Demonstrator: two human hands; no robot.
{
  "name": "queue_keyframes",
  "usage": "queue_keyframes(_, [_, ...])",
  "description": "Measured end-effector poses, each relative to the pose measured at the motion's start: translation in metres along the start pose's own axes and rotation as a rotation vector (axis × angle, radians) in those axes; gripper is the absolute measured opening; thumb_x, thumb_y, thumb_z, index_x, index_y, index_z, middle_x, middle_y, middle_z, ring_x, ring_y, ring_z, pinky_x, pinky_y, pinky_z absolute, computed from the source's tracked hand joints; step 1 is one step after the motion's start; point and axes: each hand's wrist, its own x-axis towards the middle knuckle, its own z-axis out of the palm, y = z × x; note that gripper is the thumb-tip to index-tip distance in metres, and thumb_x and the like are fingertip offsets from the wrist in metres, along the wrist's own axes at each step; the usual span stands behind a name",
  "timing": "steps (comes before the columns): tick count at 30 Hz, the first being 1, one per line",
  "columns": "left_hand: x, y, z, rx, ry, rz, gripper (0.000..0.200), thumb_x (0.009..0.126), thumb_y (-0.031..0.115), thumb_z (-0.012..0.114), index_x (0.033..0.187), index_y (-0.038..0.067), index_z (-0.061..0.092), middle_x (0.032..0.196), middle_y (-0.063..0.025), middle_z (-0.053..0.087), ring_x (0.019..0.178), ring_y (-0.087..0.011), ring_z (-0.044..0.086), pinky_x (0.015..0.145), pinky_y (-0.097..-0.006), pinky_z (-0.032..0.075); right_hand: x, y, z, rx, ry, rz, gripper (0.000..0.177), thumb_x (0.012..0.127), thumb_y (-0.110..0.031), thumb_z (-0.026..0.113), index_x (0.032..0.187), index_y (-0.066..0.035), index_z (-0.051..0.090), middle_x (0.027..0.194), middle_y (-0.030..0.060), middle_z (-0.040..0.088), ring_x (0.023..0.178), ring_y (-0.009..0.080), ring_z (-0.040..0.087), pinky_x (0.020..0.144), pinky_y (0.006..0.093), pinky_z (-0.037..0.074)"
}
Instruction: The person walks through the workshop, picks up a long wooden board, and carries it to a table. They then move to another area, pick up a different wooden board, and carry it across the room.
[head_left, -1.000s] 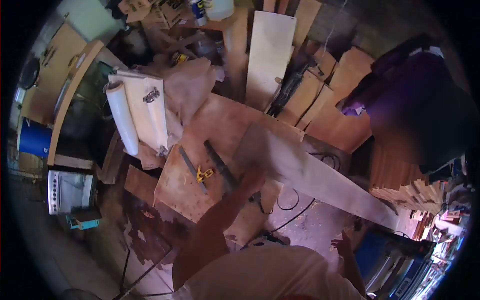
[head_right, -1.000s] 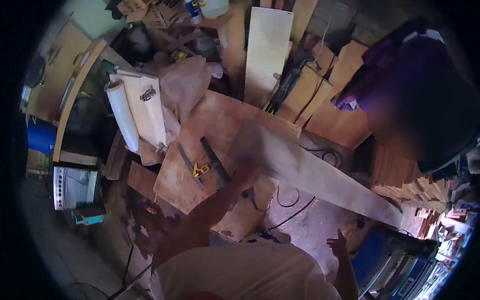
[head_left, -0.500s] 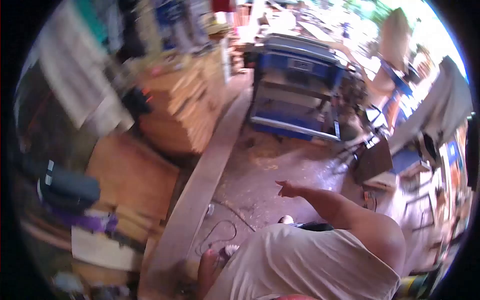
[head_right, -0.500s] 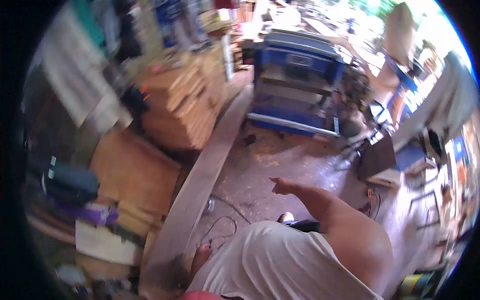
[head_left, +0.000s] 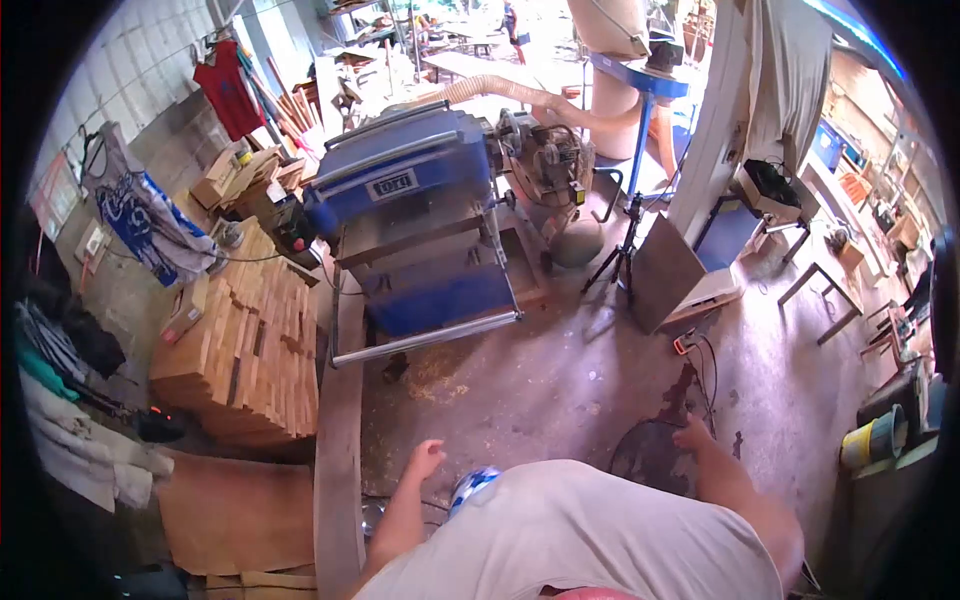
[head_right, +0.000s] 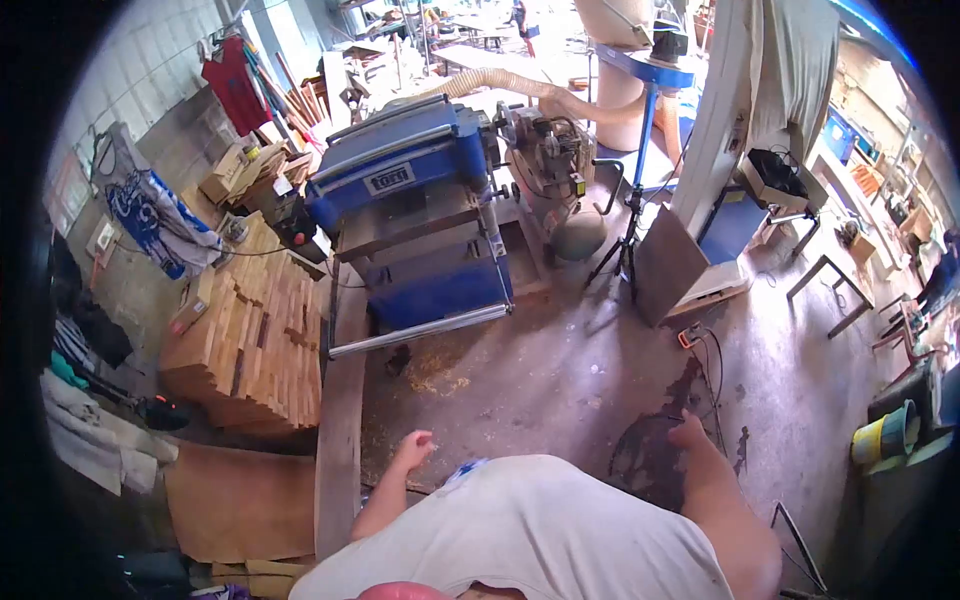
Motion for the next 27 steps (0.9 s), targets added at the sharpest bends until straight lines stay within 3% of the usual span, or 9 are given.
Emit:
queue_keyframes(1, [0.018,0.024,0.005,0.016,-0.010,0.050,0.031,0.074,0.016,0.068,0.103,0.007,0.061,0.094,-0.0094,0.064,0.085,-0.0201,0.060,0.076,-0.0320,0.048,0.000,0.008,-0.014,0.008,0.017,0.005,0.089,0.080,-0.069,0.034,0.112,0.014,0.043,0.113,0.0316,0.047,0.119,0.0384,0.035,0.101,0.0395,0.026])
queue_keyframes(3, [0.049,0.058,0.014,0.027,-0.020,0.087,0.030,0.074,0.015,0.068,0.102,0.007,0.061,0.092,-0.0083,0.064,0.082,-0.0188,0.060,0.073,-0.0319,0.049,0.021,0.031,-0.040,-0.078,-0.044,-0.132,0.085,0.081,-0.067,0.034,0.104,0.013,0.050,0.096,0.0240,0.055,0.091,0.0331,0.046,0.078,0.0385,0.036])
queue_keyframes(4, [0.065,0.071,0.019,0.055,-0.073,0.088,0.026,0.075,0.019,0.067,0.097,0.007,0.062,0.088,-0.0101,0.064,0.081,-0.0214,0.061,0.072,-0.0334,0.048,0.027,0.032,-0.047,-0.169,-0.107,-0.277,0.081,0.082,-0.065,0.034,0.096,0.012,0.057,0.080,0.0164,0.062,0.063,0.0278,0.057,0.056,0.0375,0.046])
queue_keyframes(8, [0.125,0.144,0.043,0.280,-0.232,0.058,0.028,0.078,0.032,0.061,0.083,0.005,0.064,0.077,-0.0153,0.063,0.074,-0.0268,0.061,0.065,-0.0380,0.047,0.028,0.003,-0.012,-0.122,-0.064,-0.214,0.080,0.084,-0.065,0.032,0.091,0.011,0.059,0.078,0.0146,0.062,0.060,0.0250,0.058,0.054,0.0341,0.047])
queue_keyframes(11, [0.187,0.188,0.092,0.196,-0.272,0.186,0.037,0.081,0.037,0.055,0.073,0.002,0.062,0.072,-0.0189,0.060,0.068,-0.0300,0.059,0.061,-0.0414,0.044,0.001,-0.031,0.015,-0.315,0.044,-0.488,0.062,0.087,-0.049,0.045,0.106,0.009,0.054,0.075,0.0132,0.062,0.058,0.0198,0.059,0.050,0.0282,0.046])
queue_keyframes(15, [0.273,0.263,0.174,0.141,-0.367,0.398,0.038,0.082,0.038,0.050,0.075,0.004,0.063,0.075,-0.0193,0.062,0.069,-0.0335,0.059,0.063,-0.0439,0.045,-0.064,-0.095,0.063,-0.273,0.085,-0.623,0.066,0.081,-0.010,0.056,0.136,0.002,0.022,0.068,0.0091,0.061,0.057,0.0154,0.058,0.049,0.0250,0.047])
queue_keyframes(22, [0.355,0.416,0.274,0.423,-0.729,0.246,0.036,0.081,0.037,0.050,0.082,0.004,0.065,0.086,-0.0191,0.063,0.082,-0.0324,0.061,0.070,-0.0444,0.046,-0.078,-0.158,0.005,-0.346,0.252,-0.835,0.070,0.079,0.005,0.048,0.140,0.001,0.014,0.077,0.0139,0.064,0.060,0.0157,0.060,0.053,0.0240,0.048])
queue_keyframes(24, [0.384,0.419,0.324,0.629,-0.705,0.568,0.035,0.078,0.036,0.052,0.084,0.004,0.065,0.090,-0.0190,0.063,0.084,-0.0332,0.061,0.074,-0.0445,0.047,-0.073,-0.160,-0.029,-0.367,0.273,-0.881,0.067,0.079,0.005,0.049,0.138,0.002,0.018,0.077,0.0141,0.064,0.061,0.0163,0.061,0.053,0.0251,0.049])
queue_keyframes(27, [0.413,0.419,0.370,0.576,-0.764,0.555,0.031,0.077,0.034,0.057,0.086,0.005,0.065,0.092,-0.0167,0.063,0.087,-0.0335,0.059,0.076,-0.0436,0.047,-0.045,-0.146,-0.116,-0.460,0.436,-0.940,0.061,0.079,0.003,0.052,0.134,0.005,0.027,0.076,0.0143,0.065,0.063,0.0177,0.062,0.054,0.0280,0.050])
